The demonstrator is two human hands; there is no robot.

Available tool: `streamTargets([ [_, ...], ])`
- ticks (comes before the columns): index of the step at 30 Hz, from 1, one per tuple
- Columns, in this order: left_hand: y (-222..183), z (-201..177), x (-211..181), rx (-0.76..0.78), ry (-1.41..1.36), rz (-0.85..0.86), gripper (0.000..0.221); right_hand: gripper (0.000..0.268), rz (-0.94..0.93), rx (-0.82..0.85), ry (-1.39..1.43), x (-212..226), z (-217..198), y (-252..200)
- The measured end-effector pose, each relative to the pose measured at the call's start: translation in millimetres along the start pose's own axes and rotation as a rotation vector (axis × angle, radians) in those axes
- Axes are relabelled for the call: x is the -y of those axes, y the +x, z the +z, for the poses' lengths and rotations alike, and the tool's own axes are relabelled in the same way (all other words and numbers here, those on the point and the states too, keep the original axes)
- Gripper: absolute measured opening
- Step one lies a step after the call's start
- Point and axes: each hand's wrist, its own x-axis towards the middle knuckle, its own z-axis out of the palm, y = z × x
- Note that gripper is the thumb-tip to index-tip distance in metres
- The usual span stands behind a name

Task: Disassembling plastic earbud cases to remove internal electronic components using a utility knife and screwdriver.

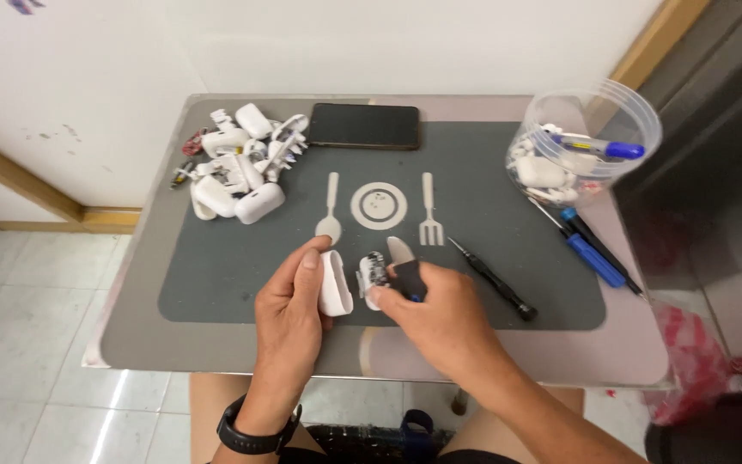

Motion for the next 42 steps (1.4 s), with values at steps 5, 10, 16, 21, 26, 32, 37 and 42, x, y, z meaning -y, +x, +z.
streamTargets([
  [5,12,-27,-1,0.120,-0.281,-0.142,0.035,0.036,-0.176,-0.071,0.014,-31,1,13],
  [10,21,-64,2,0.443,-0.172,-0.218,0.038,0.042,-0.254,-0.187,0.197,-50,-10,4],
  [16,72,-131,-31,-0.022,0.845,0.034,0.028,0.053,-0.201,-0.233,0.264,-45,-8,-5],
  [21,121,-153,-33,-0.272,0.736,0.022,0.041,0.059,-0.175,-0.281,0.249,-51,-2,-3],
  [26,188,-169,12,-0.214,0.745,0.281,0.032,0.069,-0.355,-0.447,0.289,-70,9,6],
  [32,153,-151,0,-0.330,1.041,0.869,0.032,0.074,-0.303,-0.475,0.331,-61,0,1],
  [37,36,-62,-6,0.071,0.706,0.698,0.035,0.043,-0.580,-0.584,-0.190,-78,3,18],
  [42,29,8,17,0.459,0.963,0.675,0.080,0.035,-0.828,-0.677,-0.429,-74,-4,21],
])
